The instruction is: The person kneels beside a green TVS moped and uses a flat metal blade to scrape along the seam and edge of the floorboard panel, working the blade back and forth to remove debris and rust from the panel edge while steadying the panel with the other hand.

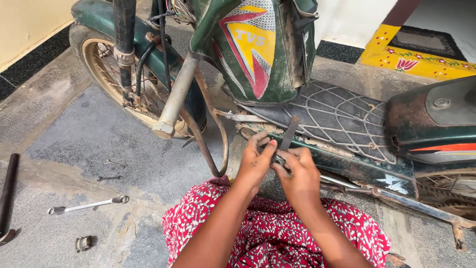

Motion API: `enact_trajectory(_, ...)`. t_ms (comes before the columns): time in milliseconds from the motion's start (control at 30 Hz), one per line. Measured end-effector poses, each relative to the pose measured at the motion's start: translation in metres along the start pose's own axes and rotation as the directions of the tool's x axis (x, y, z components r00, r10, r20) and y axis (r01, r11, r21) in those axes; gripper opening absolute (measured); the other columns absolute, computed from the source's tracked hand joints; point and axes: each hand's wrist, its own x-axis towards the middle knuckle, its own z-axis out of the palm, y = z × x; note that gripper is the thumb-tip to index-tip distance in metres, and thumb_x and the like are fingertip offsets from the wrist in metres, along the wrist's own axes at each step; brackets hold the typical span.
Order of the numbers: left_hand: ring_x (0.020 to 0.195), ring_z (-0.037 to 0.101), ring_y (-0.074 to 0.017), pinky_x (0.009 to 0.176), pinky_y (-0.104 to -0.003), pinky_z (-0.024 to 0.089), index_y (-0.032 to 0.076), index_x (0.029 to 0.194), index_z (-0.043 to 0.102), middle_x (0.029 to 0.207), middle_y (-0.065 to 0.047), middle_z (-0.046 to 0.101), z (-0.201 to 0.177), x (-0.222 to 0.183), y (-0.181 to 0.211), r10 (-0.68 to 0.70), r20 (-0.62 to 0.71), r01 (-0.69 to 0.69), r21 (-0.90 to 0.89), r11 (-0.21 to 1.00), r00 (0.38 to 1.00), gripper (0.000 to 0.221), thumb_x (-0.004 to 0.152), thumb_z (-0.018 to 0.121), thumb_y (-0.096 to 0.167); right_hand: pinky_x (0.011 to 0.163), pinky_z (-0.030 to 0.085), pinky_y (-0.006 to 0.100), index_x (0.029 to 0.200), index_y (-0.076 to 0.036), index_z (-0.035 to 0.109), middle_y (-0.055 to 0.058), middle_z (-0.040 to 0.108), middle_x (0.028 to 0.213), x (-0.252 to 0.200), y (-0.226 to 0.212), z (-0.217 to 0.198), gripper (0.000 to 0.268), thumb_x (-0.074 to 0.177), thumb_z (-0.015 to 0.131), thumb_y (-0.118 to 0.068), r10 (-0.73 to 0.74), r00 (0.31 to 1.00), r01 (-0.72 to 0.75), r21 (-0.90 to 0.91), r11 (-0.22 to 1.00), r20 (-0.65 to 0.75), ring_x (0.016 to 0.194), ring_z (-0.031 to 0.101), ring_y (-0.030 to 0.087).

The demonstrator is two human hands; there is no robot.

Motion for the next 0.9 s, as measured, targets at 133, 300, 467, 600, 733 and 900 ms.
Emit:
enact_trajectory(133, 0.118, 0.061, -0.0209, 0.097, -0.033, 0.050, 0.003, 0.144, 0.050, 0.136, -0.017, 0.062, -0.015, 0.001, 0.003, -0.023, -0.041, 0.023, -0.021, 1.000, 0.999, 0.058, 0.095, 0.067, 0.029, 0.072, 0.057, 0.041, 0.109, -0.009, 0.075, 0.010, 0.065, 0.102, 0.015, 0.003, 0.018, 0.035, 0.076, 0.085, -0.014, -0.159, 0.987, 0.156, -0.081, 0.984, -0.033, 0.087, 0.068, 0.028)
enact_trajectory(300, 0.121, 0.058, -0.0192, 0.102, -0.032, 0.046, 0.004, 0.144, 0.051, 0.136, -0.012, 0.061, -0.021, -0.002, 0.020, -0.037, -0.089, 0.033, -0.053, 0.998, 0.995, 0.058, 0.097, 0.063, 0.034, 0.071, 0.053, 0.045, 0.096, -0.011, 0.075, 0.009, 0.061, 0.102, 0.048, -0.014, 0.023, 0.036, 0.066, 0.084, -0.026, -0.315, 0.943, 0.329, -0.404, 0.854, 0.104, 0.095, 0.061, 0.031)
enact_trajectory(467, 0.121, 0.057, -0.0192, 0.104, -0.031, 0.044, 0.005, 0.146, 0.049, 0.134, -0.012, 0.062, -0.028, 0.006, 0.020, 0.019, -0.180, -0.028, -0.044, 0.999, 0.983, 0.057, 0.098, 0.062, 0.033, 0.073, 0.049, 0.044, 0.096, -0.014, 0.075, 0.006, 0.061, 0.095, 0.080, -0.016, 0.049, 0.033, 0.068, 0.081, -0.028, -0.427, 0.901, 0.410, -0.461, 0.787, 0.072, 0.091, 0.060, 0.028)
enact_trajectory(600, 0.121, 0.058, -0.0196, 0.105, -0.033, 0.045, 0.004, 0.146, 0.045, 0.134, -0.013, 0.062, -0.029, 0.015, 0.023, 0.069, -0.243, -0.105, -0.137, 0.985, 0.967, 0.057, 0.098, 0.061, 0.030, 0.068, 0.050, 0.041, 0.088, -0.015, 0.071, 0.003, 0.066, 0.084, 0.108, -0.006, 0.080, 0.019, 0.078, 0.078, -0.029, -0.497, 0.866, 0.452, -0.503, 0.736, 0.050, 0.084, 0.065, 0.025)
enact_trajectory(733, 0.122, 0.057, -0.0196, 0.106, -0.034, 0.044, 0.004, 0.147, 0.043, 0.135, -0.012, 0.059, -0.030, 0.021, 0.026, 0.066, -0.269, -0.106, -0.139, 0.985, 0.961, 0.056, 0.099, 0.060, 0.026, 0.062, 0.053, 0.040, 0.080, -0.013, 0.067, 0.004, 0.067, 0.077, 0.128, -0.010, 0.090, 0.026, 0.080, 0.077, -0.037, -0.487, 0.871, 0.449, -0.515, 0.730, 0.068, 0.075, 0.069, 0.025)
enact_trajectory(900, 0.128, 0.053, -0.0211, 0.111, -0.034, 0.039, 0.000, 0.145, 0.043, 0.142, -0.012, 0.055, -0.024, 0.019, 0.026, 0.137, -0.221, -0.180, -0.187, 0.966, 0.966, 0.052, 0.100, 0.060, 0.020, 0.057, 0.055, 0.038, 0.084, -0.011, 0.067, 0.006, 0.070, 0.077, 0.125, -0.013, 0.077, 0.019, 0.077, 0.076, -0.027, -0.473, 0.861, 0.496, -0.514, 0.700, 0.186, 0.068, 0.071, 0.024)
